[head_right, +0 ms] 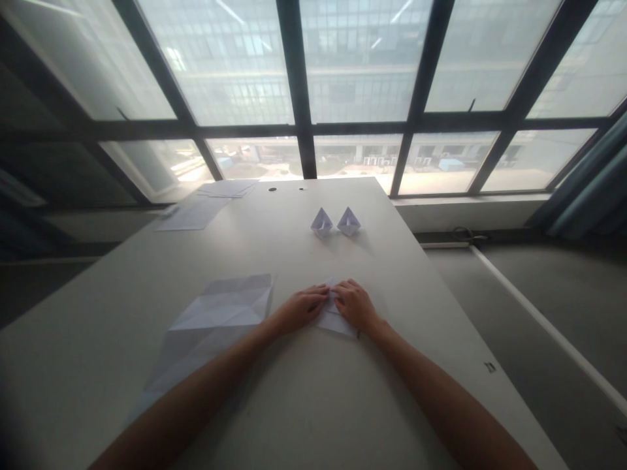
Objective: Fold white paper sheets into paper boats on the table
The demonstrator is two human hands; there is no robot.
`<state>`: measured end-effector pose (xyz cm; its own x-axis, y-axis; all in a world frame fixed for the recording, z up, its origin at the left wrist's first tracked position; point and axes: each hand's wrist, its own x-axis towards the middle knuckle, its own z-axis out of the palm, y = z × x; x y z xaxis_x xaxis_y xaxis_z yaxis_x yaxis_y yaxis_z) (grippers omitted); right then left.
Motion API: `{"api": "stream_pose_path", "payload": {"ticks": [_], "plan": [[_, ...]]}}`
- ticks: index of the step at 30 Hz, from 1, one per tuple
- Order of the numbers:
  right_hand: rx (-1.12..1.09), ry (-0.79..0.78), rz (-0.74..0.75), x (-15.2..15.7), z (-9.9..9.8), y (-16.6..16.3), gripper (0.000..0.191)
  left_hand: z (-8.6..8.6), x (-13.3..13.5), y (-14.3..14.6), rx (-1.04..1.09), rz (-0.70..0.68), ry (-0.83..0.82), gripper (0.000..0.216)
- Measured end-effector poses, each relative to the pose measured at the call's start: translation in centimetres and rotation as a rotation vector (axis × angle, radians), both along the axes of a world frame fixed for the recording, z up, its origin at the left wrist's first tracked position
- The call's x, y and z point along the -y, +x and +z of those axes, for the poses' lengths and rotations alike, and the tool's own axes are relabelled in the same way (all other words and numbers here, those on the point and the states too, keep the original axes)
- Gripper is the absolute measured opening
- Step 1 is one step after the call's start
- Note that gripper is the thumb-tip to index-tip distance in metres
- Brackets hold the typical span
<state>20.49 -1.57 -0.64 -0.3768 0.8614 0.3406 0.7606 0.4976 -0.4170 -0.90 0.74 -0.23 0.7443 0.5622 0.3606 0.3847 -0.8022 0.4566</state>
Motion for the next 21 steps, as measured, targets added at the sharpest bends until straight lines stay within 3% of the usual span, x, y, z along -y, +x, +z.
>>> {"api": "stream_pose_path", "payload": {"ticks": [3, 7, 15, 21], "plan": [[0.077, -0.008, 0.025, -0.1, -0.2, -0.2, 0.048, 0.1, 0.0, 0.0, 0.026, -0.004, -0.037, 0.033], [0.191, -0.076, 0.026, -0.1, -0.4, -0.5, 0.053, 0.0, 0.1, 0.2, 0.009, 0.057, -0.047, 0.036], [0.263, -0.129, -0.021, -0.1, -0.6, -0.5, 0.055, -0.7, 1.2, 0.1, -0.354, 0.199, 0.114, 0.068], [0.285, -0.114, -0.029, -0.1, -0.7, -0.2, 0.054, -1.2, 1.1, -0.5, -0.419, 0.336, 0.136, 0.086]]}}
